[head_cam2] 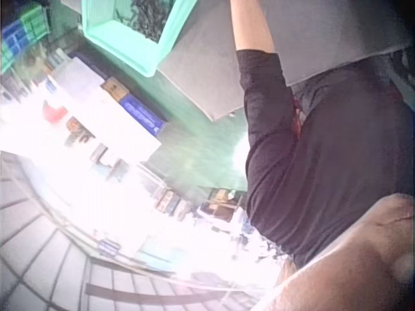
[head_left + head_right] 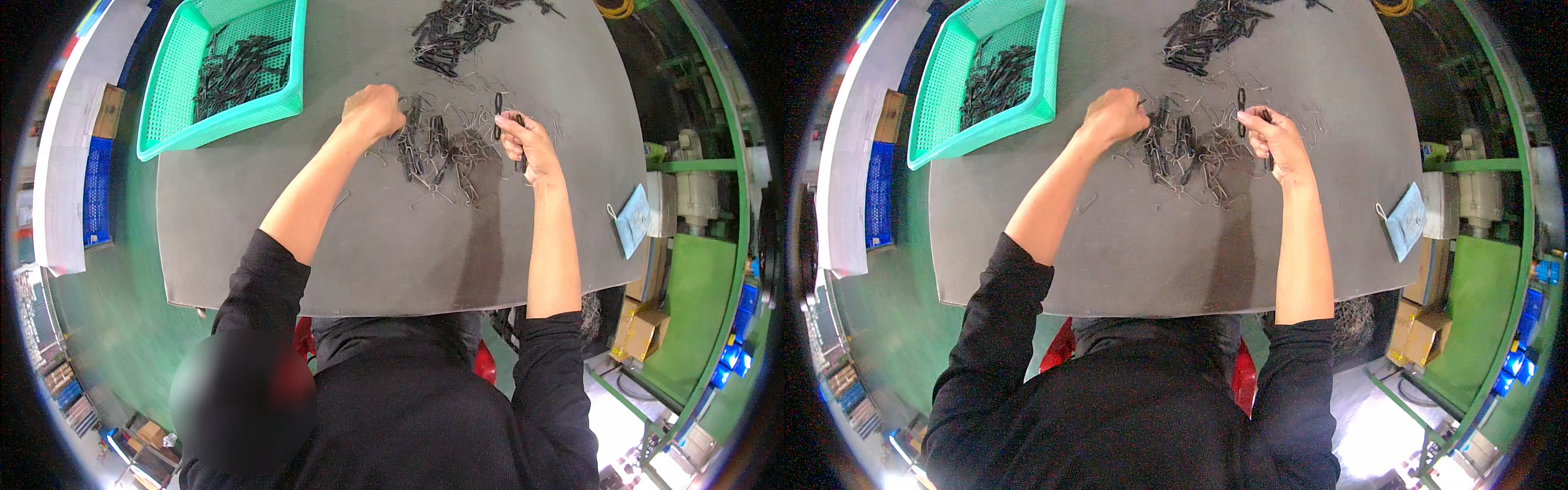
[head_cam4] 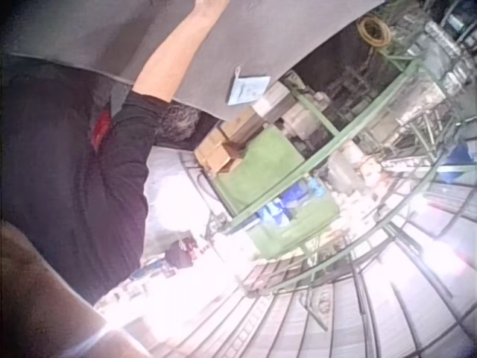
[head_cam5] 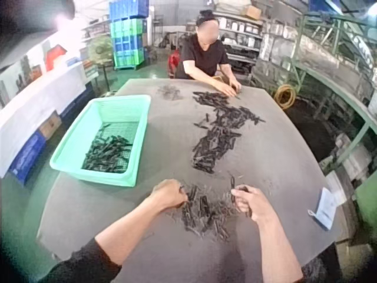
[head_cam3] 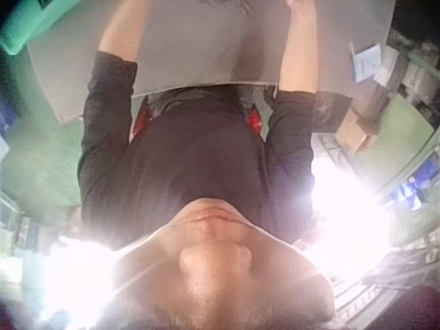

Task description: The person sits at a workbench and separates small black plastic fasteners from metal wire hooks by hand. They repeatedly pick up mixed items, place the plastic fasteners into a green basket, and leave the metal hooks on the table. The process continues until the pile is mostly sorted.

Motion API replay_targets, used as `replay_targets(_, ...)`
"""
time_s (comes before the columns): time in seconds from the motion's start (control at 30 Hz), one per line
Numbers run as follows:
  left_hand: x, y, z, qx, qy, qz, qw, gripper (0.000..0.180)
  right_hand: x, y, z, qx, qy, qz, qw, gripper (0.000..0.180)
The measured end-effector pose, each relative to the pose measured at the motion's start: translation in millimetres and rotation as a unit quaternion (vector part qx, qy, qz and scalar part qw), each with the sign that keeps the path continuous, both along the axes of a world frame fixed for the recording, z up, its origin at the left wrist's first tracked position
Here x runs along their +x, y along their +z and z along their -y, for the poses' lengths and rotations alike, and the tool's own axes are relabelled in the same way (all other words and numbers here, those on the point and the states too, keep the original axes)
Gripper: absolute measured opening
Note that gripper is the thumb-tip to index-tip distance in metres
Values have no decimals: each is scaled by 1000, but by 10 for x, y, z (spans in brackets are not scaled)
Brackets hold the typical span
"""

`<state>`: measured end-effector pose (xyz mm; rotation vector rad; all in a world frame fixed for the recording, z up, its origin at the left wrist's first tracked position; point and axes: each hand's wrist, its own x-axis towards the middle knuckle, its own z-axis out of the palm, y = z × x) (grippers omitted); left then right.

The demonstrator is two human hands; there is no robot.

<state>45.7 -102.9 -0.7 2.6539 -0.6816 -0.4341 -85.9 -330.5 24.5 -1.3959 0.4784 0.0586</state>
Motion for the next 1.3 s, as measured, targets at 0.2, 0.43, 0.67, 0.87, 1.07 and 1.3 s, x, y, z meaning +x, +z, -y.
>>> replay_targets(0.2,-118,430,-442,-256,145,-263,919,28,953,764,-878,10,130,160,978,31)
replay_targets(0.43,-133,1447,-1025,-276,109,61,953,22,2178,955,-1678,-296,165,317,886,38)
replay_targets(0.67,822,1273,-1596,-73,48,319,944,30,1096,127,-1029,-600,192,-139,764,57)
replay_targets(0.87,-32,886,-774,-216,15,269,938,24,977,-169,-753,-439,164,-151,870,34)
replay_targets(1.07,-275,-49,-67,-64,57,135,987,25,496,-164,-247,-203,-19,-57,977,21)
replay_targets(1.3,-186,-202,69,-61,30,99,993,20,84,-197,38,-4,-92,-45,995,15)
